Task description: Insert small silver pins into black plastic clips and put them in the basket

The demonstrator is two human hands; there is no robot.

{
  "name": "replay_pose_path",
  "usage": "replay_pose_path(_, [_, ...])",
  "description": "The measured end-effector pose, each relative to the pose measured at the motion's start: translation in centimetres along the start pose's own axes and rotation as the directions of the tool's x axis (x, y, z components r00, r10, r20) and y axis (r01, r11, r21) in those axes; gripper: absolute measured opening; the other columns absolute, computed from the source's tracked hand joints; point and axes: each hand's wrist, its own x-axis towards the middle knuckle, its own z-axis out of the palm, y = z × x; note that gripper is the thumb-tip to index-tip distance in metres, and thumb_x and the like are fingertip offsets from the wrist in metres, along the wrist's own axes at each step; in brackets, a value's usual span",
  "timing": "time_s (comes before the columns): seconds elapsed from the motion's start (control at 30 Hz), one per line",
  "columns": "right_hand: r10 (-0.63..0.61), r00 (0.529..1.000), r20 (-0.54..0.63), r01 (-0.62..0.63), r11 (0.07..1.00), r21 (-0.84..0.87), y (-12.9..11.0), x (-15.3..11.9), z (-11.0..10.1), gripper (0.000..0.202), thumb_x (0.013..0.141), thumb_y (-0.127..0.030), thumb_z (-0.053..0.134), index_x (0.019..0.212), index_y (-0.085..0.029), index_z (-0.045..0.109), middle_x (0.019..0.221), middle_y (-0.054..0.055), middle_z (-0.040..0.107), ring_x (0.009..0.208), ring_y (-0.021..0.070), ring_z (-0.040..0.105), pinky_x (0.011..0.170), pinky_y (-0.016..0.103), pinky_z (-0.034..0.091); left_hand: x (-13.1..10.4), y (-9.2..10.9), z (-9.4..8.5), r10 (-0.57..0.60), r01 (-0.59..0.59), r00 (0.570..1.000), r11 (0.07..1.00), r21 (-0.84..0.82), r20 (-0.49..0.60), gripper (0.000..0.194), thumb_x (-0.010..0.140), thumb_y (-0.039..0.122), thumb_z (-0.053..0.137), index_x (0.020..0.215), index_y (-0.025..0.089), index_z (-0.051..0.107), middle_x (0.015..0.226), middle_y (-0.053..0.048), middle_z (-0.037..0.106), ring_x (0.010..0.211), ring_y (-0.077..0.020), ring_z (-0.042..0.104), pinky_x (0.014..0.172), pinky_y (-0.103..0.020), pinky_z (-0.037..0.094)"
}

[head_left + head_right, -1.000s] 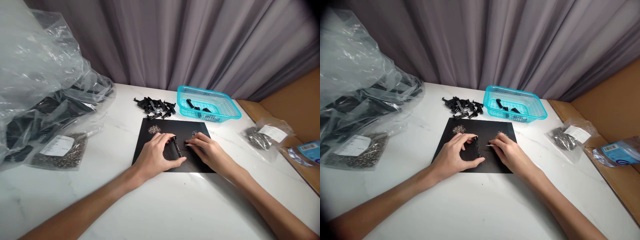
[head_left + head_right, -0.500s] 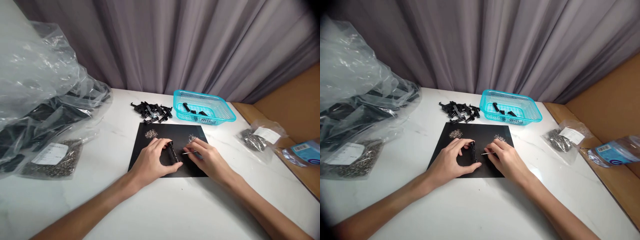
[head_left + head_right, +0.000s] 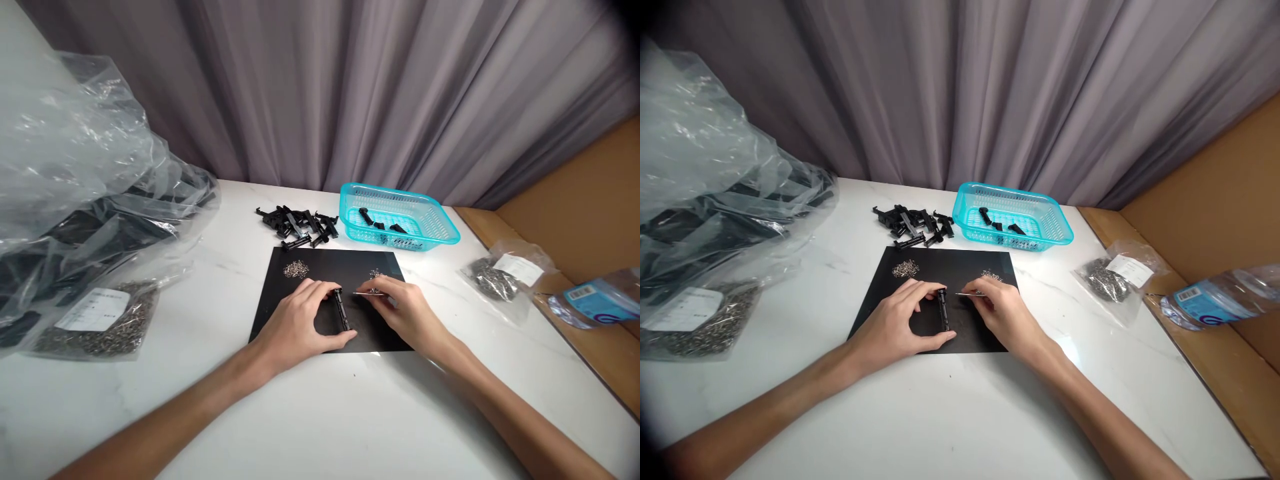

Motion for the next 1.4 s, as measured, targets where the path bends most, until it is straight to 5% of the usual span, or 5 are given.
replay_pose_path(0.17, [0.083,0.994,0.068,-0.085,0.996,0.025,-0.2,0.1,0.0,0.015,0.096,-0.014,0.052,0.099,-0.021,0.065,0.084,0.002,0.069,0.065,0.0156,0.06,0.06,0.029,0.048,0.1,0.1,0.0,0.003,-0.003,1.0,1.0,0.008,0.011,0.055,0.073,0.043,0.085,0.119,0.023,0.063,0.111,-0.006,0.07,0.1,-0.0265,0.067,0.08,-0.04,0.062])
replay_pose_path(0.4, [0.013,0.992,0.123,-0.011,1.0,-0.015,-0.3,0.3,-0.6,0.029,0.1,-0.013,0.046,0.108,-0.021,0.072,0.093,0.007,0.069,0.081,0.0195,0.065,0.068,0.031,0.052,0.0,0.0,0.2,0.024,-0.024,1.0,1.0,0.008,-0.003,0.053,0.074,0.044,0.084,0.117,0.023,0.062,0.109,-0.005,0.071,0.1,-0.0259,0.067,0.079,-0.04,0.062])
replay_pose_path(0.67, [0.128,0.981,0.145,-0.144,0.984,0.103,-0.1,0.2,-0.6,0.017,0.102,-0.025,0.055,0.104,-0.023,0.072,0.099,0.004,0.076,0.087,0.0206,0.071,0.074,0.033,0.055,0.0,-0.2,0.3,0.025,-0.025,1.0,1.0,0.013,0.004,0.054,0.074,0.044,0.084,0.117,0.023,0.062,0.112,-0.006,0.07,0.103,-0.0271,0.067,0.082,-0.041,0.062])
replay_pose_path(0.93, [0.039,0.998,0.053,-0.043,0.996,0.074,-0.5,0.4,-0.3,0.022,0.102,-0.028,0.055,0.102,-0.022,0.077,0.1,0.009,0.071,0.085,0.0208,0.068,0.069,0.033,0.055,0.0,-0.1,0.2,0.03,-0.03,0.999,0.999,0.034,0.022,0.053,0.075,0.044,0.084,0.117,0.021,0.06,0.112,-0.006,0.07,0.105,-0.0283,0.067,0.084,-0.042,0.061])
replay_pose_path(1.4, [0.223,0.975,0.022,-0.215,0.905,0.368,-0.7,0.7,0.3,0.018,0.096,-0.039,0.067,0.098,-0.022,0.072,0.094,0.004,0.075,0.079,0.0184,0.067,0.065,0.03,0.046,0.1,-0.1,0.2,0.025,-0.027,0.998,0.999,0.029,0.064,0.054,0.077,0.045,0.082,0.12,0.02,0.059,0.115,-0.006,0.07,0.108,-0.0284,0.064,0.09,-0.045,0.058])
